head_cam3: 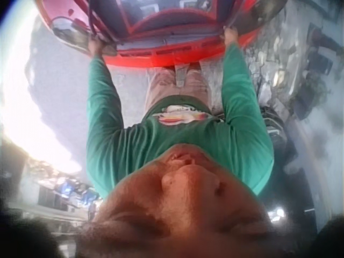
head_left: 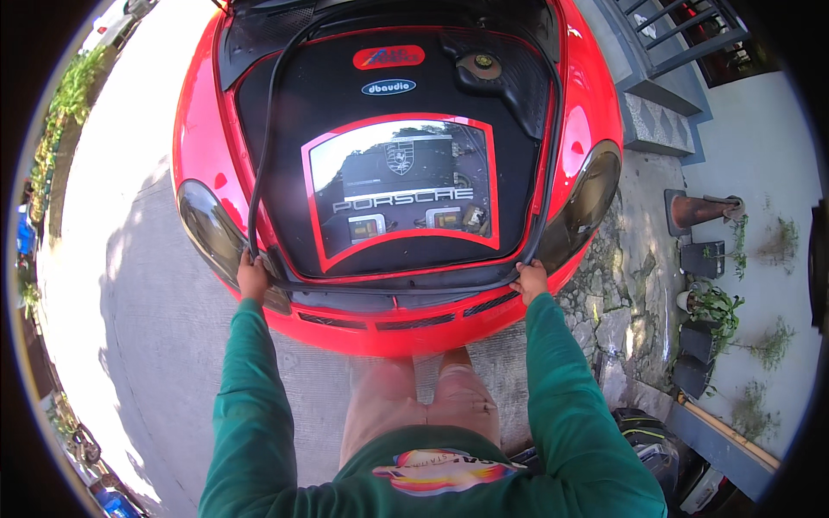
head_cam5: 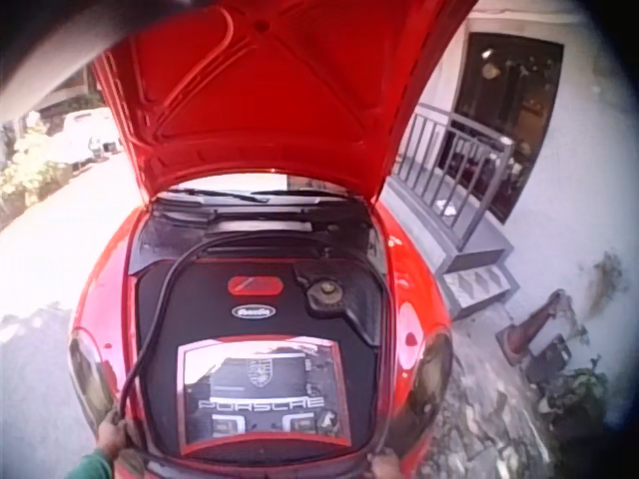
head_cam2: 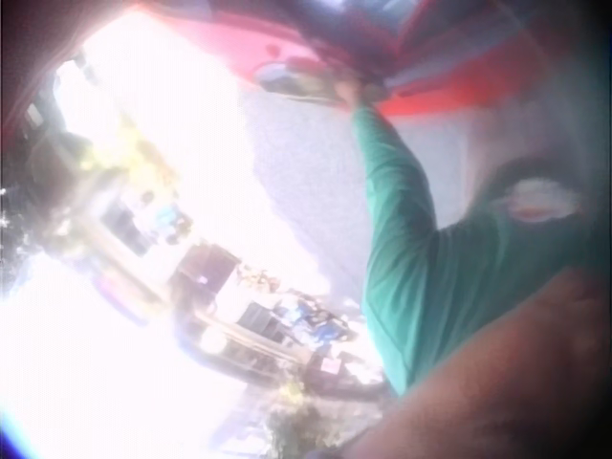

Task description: The person installs a black rubber weather seal strip along the front edge of a red Porsche's open hood. They align the seal, press it into place, and tuck the ends into the hood's vents. The person then closes the hood to check the fit and reopens it to make final adjustments.

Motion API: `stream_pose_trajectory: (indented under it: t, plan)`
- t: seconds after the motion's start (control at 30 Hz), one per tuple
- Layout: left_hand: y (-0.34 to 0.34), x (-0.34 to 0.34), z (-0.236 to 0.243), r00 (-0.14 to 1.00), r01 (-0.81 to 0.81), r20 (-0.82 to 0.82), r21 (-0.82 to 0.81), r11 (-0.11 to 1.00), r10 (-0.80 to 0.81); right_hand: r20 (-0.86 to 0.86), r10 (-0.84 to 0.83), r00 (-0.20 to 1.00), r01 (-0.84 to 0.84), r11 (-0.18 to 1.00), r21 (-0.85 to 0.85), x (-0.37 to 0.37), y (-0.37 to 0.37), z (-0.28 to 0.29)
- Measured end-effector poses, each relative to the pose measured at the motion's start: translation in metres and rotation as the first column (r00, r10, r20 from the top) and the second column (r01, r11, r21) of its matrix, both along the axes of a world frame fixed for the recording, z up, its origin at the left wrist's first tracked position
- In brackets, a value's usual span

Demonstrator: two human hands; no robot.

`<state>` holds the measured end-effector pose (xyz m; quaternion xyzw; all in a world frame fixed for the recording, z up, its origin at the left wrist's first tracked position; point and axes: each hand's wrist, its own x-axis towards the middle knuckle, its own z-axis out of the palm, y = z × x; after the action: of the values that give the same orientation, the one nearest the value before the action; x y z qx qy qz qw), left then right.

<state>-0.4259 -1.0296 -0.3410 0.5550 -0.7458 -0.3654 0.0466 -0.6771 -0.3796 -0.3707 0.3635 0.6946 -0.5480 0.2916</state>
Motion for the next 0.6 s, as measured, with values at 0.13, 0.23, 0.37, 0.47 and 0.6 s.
stream_pose_trajectory:
  t: [0.13,0.23,0.37,0.47,0.6]
  plan:
    - [0.029,-0.016,-0.025,0.998,0.003,0.056,0.017,1.0,-0.004,0.022,-0.041,0.999,0.04,0.998,0.043,-0.002,0.027,-0.011]
    - [0.028,-0.014,-0.033,0.995,0.015,0.096,0.009,1.0,-0.015,0.014,-0.029,0.999,0.028,0.999,0.043,-0.006,0.031,-0.028]
    - [0.052,-0.025,-0.048,0.993,-0.003,0.121,0.097,0.995,-0.009,-0.037,-0.023,0.999,0.028,0.992,0.126,-0.005,0.05,-0.039]
    - [-0.005,0.007,-0.043,0.98,0.109,0.173,-0.072,0.991,-0.095,-0.075,-0.021,0.997,0.028,0.996,0.089,-0.013,0.009,-0.046]
    - [0.033,0.003,-0.042,0.976,0.011,0.211,0.158,0.987,-0.044,-0.226,0.066,0.972,-0.012,0.972,0.234,-0.022,0.005,-0.031]
